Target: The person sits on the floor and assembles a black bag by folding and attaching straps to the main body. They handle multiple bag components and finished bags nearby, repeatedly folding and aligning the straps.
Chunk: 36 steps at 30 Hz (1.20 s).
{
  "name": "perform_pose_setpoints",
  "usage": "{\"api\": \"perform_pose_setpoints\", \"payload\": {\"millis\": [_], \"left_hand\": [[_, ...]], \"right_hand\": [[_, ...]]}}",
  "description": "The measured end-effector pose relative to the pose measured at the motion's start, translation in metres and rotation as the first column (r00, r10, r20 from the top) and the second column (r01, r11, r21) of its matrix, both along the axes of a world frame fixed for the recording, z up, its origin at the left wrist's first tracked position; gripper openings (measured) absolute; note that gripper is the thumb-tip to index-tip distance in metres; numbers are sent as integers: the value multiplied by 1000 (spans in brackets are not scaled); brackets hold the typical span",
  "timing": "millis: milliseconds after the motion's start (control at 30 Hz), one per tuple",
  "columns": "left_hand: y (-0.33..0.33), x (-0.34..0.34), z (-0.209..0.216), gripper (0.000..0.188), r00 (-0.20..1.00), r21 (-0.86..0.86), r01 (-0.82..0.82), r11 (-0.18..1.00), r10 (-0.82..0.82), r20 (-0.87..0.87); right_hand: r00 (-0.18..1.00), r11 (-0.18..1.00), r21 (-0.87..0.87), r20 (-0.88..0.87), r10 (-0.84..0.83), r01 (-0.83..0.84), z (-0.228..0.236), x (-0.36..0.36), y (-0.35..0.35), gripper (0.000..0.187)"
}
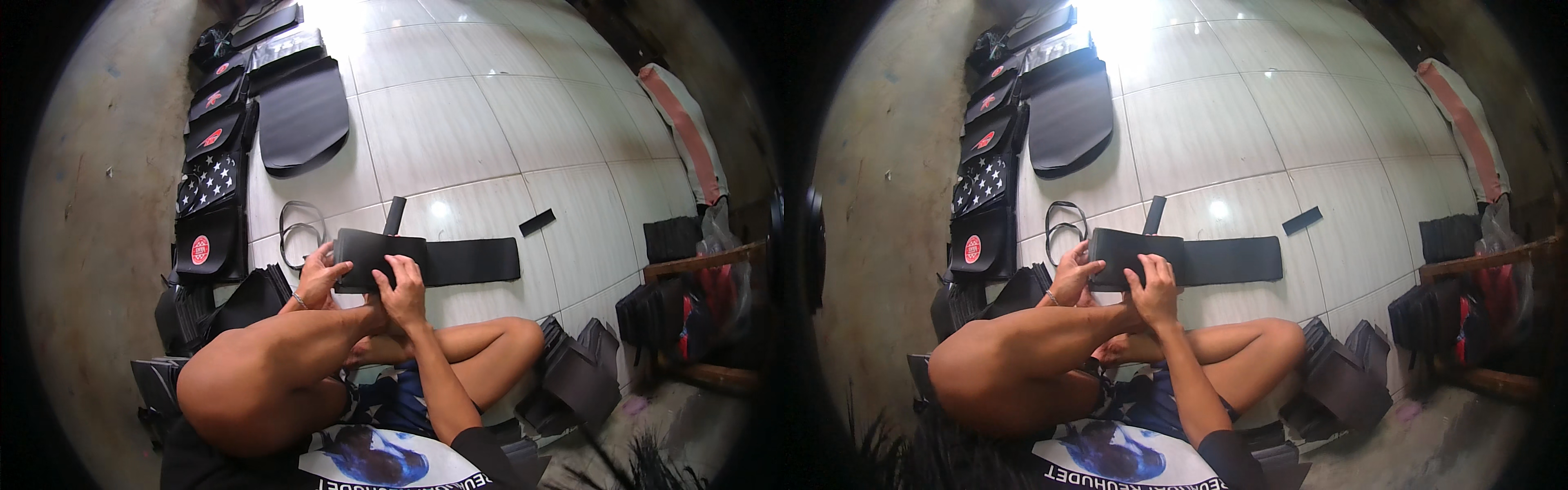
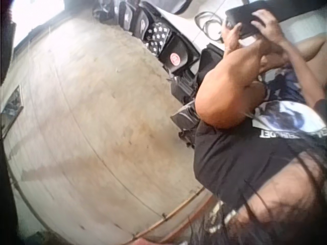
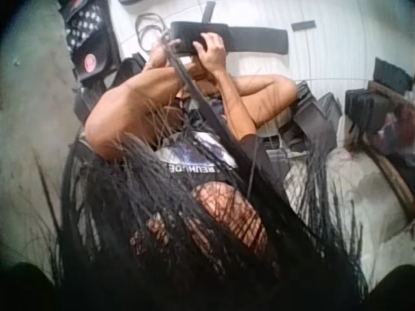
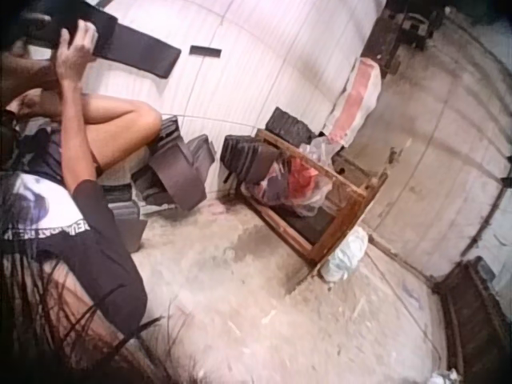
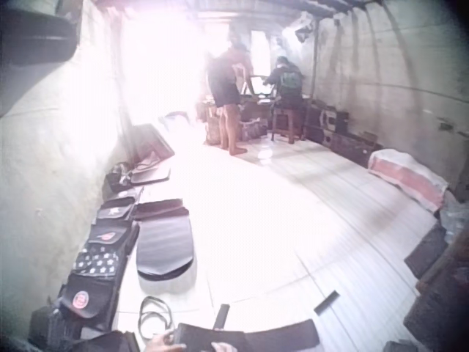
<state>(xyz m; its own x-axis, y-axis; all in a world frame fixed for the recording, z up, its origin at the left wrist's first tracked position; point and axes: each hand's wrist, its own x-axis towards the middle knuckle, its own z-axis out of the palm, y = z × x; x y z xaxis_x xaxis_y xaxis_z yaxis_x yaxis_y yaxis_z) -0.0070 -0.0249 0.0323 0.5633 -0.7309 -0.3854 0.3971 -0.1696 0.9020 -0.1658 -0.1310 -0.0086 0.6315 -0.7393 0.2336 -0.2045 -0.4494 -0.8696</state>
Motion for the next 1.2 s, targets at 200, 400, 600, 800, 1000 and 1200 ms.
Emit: {"api": "perform_pose_setpoints", "payload": {"millis": [200,400,600,800,1000,1200], "left_hand": [[-7,-1,24,53,998,58,31,998,-28,-60],[-9,-7,11,42,994,126,91,988,-99,55],[-1,-4,1,32,980,209,-14,978,-28,199],[-1,-7,4,34,990,176,-28,984,4,138],[16,11,-9,39,996,182,-69,981,77,-38],[44,30,-21,39,963,126,-58,990,89,-255]], "right_hand": [[991,989,138,115,-65,49,19,16,13,47],[988,954,289,110,-109,73,13,19,20,43],[987,983,161,120,-108,88,7,26,34,41],[992,957,287,109,-70,36,1,24,31,41],[998,980,191,56,37,-47,9,28,36,33],[1000,999,47,2,-8,7,6,25,24,26]]}}
